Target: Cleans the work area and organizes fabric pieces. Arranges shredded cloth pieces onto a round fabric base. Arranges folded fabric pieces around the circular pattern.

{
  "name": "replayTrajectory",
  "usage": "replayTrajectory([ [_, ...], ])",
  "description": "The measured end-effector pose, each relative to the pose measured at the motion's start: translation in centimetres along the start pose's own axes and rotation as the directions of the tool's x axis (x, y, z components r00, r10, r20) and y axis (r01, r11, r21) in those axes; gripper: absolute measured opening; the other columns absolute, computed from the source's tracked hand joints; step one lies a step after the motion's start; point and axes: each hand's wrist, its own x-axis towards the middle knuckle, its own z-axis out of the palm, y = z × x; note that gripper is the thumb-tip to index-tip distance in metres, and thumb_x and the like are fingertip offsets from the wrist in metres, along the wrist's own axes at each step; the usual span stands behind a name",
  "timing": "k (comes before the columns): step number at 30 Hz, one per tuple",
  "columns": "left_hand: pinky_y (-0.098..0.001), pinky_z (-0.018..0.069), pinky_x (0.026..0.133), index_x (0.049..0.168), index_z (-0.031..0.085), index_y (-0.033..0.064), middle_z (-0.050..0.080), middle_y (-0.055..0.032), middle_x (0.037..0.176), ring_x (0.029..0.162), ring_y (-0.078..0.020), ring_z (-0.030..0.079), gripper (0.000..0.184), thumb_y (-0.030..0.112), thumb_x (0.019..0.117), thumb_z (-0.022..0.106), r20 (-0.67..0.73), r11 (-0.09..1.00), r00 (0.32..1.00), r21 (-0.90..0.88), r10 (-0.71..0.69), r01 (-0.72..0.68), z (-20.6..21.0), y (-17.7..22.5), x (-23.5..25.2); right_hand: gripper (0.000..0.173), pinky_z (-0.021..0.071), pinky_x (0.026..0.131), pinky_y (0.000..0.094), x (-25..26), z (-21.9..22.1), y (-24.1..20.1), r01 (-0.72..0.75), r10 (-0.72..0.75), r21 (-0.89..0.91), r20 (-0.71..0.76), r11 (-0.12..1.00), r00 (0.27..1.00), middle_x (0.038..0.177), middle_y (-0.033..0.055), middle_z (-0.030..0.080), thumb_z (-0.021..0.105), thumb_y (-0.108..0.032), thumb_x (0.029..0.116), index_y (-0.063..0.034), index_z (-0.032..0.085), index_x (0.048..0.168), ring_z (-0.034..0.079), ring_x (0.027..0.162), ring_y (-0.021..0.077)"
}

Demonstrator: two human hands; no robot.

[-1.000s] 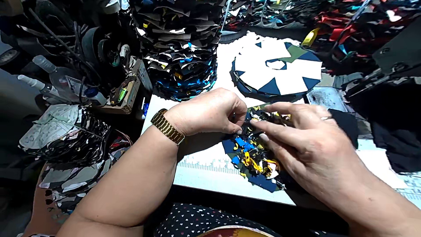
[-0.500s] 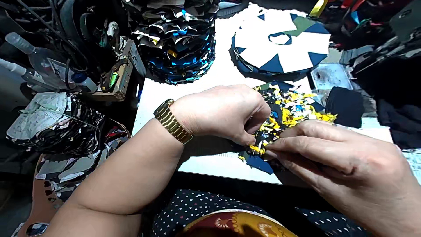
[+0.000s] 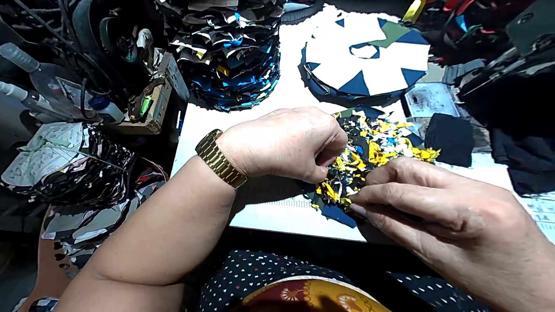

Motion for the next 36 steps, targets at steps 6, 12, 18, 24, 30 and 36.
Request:
replayTrajectory([
  [6,-0.0268,0.0422,0.051,0.084,0.069,0.0126,0.057,0.0050,0.064,0.057,-0.0058,0.052,0.011,0.018,0.0885,0.076,-0.040,0.991,0.998,-0.125,0.050,-0.055,0.1,-0.4,0.2,0.017,0.0497,0.067,0.0184,-0.1,0.0,0.3,-0.008,0.008,0.002,0.016,1.000,1.000,0.091,-0.0083,0.061,0.064,-0.030,0.0927,-0.0191,0.078,0.094,0.059,0.083,0.0016],
  [12,-0.0174,0.0402,0.051,0.093,0.069,0.0017,0.056,0.0029,0.065,0.055,-0.0002,0.048,0.008,0.008,0.0924,0.064,-0.357,0.961,0.928,-0.202,0.105,-0.187,-1.0,-2.0,-0.1,0.015,0.0533,0.068,0.0164,0.7,-0.6,-0.3,-0.004,0.006,0.021,-0.070,1.000,0.998,0.093,-0.0048,0.065,0.063,-0.023,0.0953,-0.0133,0.075,0.093,0.062,0.082,0.0010],
  [18,-0.0177,0.0379,0.051,0.091,0.069,0.0041,0.054,0.0043,0.063,0.055,-0.0001,0.047,0.008,0.010,0.0931,0.063,-0.376,0.982,0.925,-0.155,0.042,-0.108,-0.9,-2.9,0.0,0.022,0.0514,0.064,0.0221,1.6,1.3,-0.5,0.032,-0.037,-0.091,-0.046,0.995,0.998,0.087,-0.0033,0.065,0.060,-0.022,0.0942,-0.0124,0.079,0.099,0.061,0.076,0.0059],
  [24,-0.0187,0.0412,0.053,0.095,0.069,0.0041,0.058,0.0033,0.066,0.057,-0.0011,0.050,0.007,0.011,0.0937,0.066,-0.302,0.984,0.953,-0.170,-0.004,-0.050,-1.3,-3.0,-0.2,0.021,0.0532,0.063,0.0208,2.4,1.2,-0.4,0.004,-0.008,-0.111,-0.039,0.994,0.999,0.090,-0.0022,0.066,0.062,-0.022,0.0935,-0.0119,0.078,0.100,0.063,0.076,0.0059],
  [30,-0.0215,0.0428,0.054,0.094,0.070,0.0049,0.058,0.0021,0.065,0.056,-0.0034,0.051,0.007,0.012,0.0946,0.068,-0.269,0.986,0.962,-0.169,-0.047,0.001,-1.3,-3.2,-0.4,0.019,0.0500,0.061,0.0257,3.0,2.2,-0.7,0.006,-0.029,-0.156,-0.145,0.988,0.989,0.085,0.0016,0.062,0.058,-0.013,0.0937,-0.0073,0.076,0.095,0.060,0.073,0.0111],
  [36,-0.0229,0.0418,0.053,0.095,0.070,0.0070,0.056,0.0034,0.063,0.055,-0.0042,0.049,0.008,0.014,0.0954,0.066,-0.297,0.989,0.951,-0.146,-0.082,0.040,-1.4,-3.6,-0.6,0.026,0.0494,0.067,0.0346,2.7,2.5,-0.2,0.001,-0.026,-0.196,-0.129,0.981,0.991,0.093,0.0035,0.063,0.055,-0.017,0.0958,-0.0095,0.079,0.104,0.059,0.082,0.0178],
])
